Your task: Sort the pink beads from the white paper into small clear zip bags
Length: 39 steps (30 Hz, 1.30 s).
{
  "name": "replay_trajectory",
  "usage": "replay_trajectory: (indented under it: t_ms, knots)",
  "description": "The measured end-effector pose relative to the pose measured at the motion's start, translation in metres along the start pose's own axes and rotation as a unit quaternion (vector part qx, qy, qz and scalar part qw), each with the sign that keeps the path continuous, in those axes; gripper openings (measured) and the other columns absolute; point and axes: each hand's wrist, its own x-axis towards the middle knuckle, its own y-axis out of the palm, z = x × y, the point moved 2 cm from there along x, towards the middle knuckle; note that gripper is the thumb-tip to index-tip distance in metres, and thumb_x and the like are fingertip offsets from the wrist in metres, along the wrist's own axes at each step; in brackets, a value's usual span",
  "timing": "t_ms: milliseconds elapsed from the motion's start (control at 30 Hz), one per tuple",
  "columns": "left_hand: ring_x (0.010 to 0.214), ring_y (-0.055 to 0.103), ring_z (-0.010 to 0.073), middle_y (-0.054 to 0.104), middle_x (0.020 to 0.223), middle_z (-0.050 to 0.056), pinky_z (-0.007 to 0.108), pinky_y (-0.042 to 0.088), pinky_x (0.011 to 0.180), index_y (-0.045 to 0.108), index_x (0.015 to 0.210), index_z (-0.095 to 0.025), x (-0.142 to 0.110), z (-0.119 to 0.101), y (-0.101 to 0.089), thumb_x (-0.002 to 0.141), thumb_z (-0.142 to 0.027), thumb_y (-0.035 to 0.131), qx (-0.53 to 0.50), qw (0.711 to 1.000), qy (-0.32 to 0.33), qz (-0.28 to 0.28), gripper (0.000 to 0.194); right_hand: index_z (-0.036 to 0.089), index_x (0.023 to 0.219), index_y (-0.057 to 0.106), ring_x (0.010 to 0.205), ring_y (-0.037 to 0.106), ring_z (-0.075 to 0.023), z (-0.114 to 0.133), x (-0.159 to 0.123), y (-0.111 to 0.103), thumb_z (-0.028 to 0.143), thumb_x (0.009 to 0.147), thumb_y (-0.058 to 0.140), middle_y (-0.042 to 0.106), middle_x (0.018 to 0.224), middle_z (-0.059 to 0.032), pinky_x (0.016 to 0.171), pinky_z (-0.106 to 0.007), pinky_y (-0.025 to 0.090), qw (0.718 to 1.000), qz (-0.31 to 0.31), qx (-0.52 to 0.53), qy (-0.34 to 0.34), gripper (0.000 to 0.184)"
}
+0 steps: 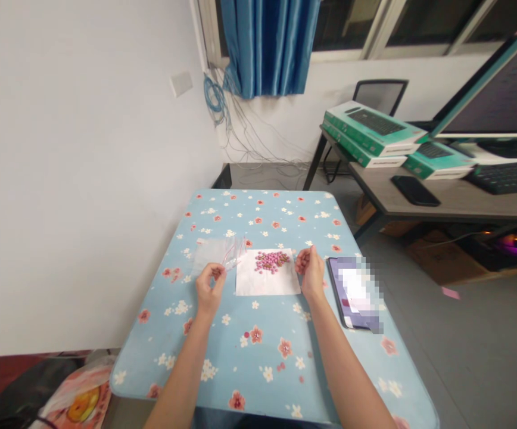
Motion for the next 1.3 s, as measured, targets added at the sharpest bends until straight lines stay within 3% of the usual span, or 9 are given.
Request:
replay_trajectory:
  t_ms: [1300]
  knots:
    - [0.064, 0.051, 0.0128, 0.055, 0.067, -0.001, 0.023, 0.040, 0.062, 0.059, 0.074, -0.017, -0.0001, 0.0040, 0.0006, 0.073, -0.023, 0.061, -0.046, 0.999, -0.014, -0.003, 0.006, 0.019, 0.060, 0.053, 0.036, 0.039, -0.0075, -0.0011, 0.0007, -0.0005, 0.065, 0.078, 0.051, 0.045, 0.042, 0.0051, 0.037, -0.022, 0.025, 1.000, 0.004, 0.018, -0.005, 0.050]
